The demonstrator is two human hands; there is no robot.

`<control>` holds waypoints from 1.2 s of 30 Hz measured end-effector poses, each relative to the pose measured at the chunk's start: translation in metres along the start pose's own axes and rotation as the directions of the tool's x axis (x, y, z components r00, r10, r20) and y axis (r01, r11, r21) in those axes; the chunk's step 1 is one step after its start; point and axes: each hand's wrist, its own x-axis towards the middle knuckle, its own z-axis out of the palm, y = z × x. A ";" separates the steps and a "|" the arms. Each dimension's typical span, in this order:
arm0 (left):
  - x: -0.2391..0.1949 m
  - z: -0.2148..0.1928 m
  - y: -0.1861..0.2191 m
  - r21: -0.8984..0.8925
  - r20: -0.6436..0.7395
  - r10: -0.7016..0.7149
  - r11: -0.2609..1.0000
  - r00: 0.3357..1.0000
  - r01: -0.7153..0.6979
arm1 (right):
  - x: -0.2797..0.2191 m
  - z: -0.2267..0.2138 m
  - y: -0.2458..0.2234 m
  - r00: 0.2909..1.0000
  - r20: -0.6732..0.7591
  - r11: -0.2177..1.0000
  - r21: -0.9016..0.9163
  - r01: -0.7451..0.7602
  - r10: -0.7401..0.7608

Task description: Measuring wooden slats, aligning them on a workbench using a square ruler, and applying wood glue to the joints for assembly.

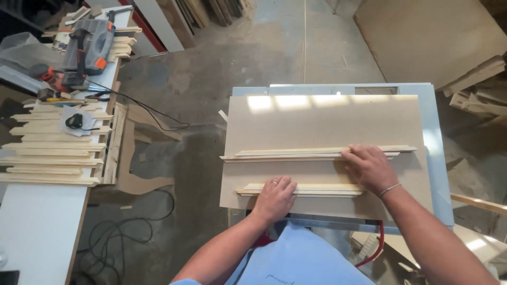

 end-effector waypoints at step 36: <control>-0.047 -0.053 -0.177 -0.019 0.021 -0.644 0.765 0.765 0.644 | 0.045 0.012 -0.068 0.991 0.104 0.996 0.029 -0.090 0.086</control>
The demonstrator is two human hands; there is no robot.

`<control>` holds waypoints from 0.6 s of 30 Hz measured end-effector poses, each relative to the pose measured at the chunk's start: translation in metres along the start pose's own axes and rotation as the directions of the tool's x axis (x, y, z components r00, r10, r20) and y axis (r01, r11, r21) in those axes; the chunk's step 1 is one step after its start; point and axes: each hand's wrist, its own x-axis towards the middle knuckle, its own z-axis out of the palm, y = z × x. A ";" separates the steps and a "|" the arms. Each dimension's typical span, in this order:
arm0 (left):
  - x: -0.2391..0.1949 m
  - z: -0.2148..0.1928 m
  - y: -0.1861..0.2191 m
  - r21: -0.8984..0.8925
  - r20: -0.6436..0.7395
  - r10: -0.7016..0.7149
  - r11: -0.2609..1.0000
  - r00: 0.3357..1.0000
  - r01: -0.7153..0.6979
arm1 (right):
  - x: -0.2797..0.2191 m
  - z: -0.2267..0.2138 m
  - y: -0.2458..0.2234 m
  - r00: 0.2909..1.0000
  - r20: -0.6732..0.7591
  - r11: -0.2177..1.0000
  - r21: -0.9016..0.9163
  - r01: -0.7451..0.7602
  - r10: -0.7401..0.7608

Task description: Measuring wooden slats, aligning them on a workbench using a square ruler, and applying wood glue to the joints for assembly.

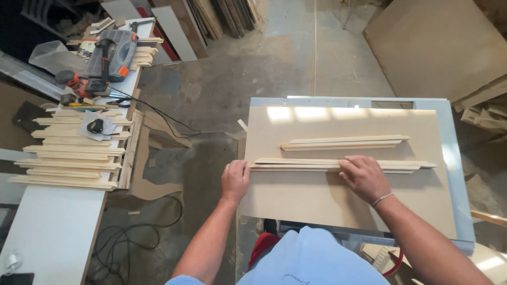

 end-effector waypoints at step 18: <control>0.000 -0.010 0.064 -0.207 -0.051 0.403 0.891 0.914 -0.404 | -0.071 -0.046 0.056 0.988 -0.018 0.986 -0.061 -0.157 0.156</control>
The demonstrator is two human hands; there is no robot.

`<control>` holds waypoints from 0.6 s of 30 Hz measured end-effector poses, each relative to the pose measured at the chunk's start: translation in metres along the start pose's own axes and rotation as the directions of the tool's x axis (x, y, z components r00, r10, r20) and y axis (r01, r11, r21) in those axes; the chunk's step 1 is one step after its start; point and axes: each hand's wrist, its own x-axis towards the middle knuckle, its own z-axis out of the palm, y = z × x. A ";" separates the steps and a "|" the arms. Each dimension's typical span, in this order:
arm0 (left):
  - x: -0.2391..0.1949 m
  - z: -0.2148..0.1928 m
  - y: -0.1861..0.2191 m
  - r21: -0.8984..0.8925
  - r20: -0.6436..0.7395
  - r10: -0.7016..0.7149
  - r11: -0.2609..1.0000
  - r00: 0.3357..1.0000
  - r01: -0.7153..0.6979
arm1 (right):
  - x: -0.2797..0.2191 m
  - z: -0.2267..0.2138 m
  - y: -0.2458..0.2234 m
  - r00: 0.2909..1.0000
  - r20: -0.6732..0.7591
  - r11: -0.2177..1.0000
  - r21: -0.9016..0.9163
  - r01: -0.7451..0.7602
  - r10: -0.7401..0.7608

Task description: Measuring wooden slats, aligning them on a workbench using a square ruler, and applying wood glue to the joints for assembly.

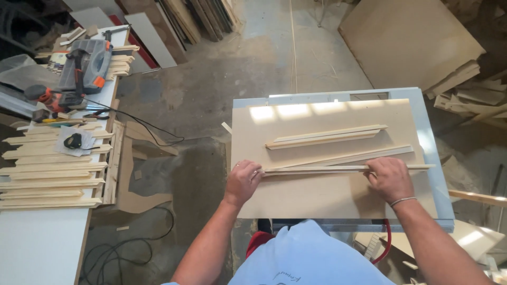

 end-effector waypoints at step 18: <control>0.004 0.011 -0.013 0.089 0.205 -0.270 0.962 0.941 0.256 | -0.038 -0.019 0.023 0.923 0.363 0.979 0.104 -0.176 0.127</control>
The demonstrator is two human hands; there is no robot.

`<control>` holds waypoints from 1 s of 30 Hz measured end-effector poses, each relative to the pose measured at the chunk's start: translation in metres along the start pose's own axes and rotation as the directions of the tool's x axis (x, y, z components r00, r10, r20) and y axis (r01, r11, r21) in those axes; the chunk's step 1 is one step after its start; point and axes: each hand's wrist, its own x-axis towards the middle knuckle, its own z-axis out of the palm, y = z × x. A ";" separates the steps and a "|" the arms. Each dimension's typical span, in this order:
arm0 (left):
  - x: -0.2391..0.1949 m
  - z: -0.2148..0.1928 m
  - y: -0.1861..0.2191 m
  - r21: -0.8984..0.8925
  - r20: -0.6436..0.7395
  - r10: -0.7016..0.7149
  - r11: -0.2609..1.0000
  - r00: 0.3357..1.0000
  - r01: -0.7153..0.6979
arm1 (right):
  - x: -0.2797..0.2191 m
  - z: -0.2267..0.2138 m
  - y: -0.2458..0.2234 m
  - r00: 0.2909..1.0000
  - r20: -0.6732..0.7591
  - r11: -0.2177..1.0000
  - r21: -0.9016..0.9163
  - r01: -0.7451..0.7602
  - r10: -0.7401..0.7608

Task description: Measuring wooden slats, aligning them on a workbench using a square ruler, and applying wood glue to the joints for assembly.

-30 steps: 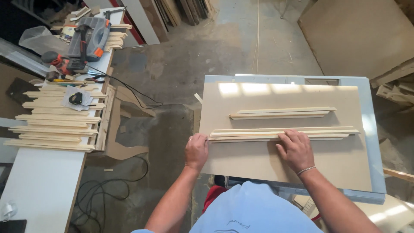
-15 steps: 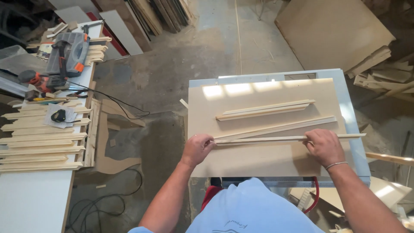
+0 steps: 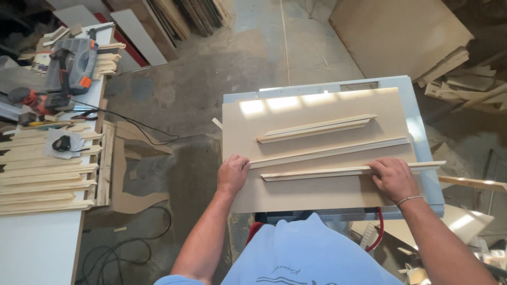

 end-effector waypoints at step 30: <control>0.028 0.003 0.037 -0.018 -0.298 -0.003 1.000 0.955 -0.002 | -0.009 0.034 0.028 0.952 -0.306 0.997 -0.066 -0.035 0.013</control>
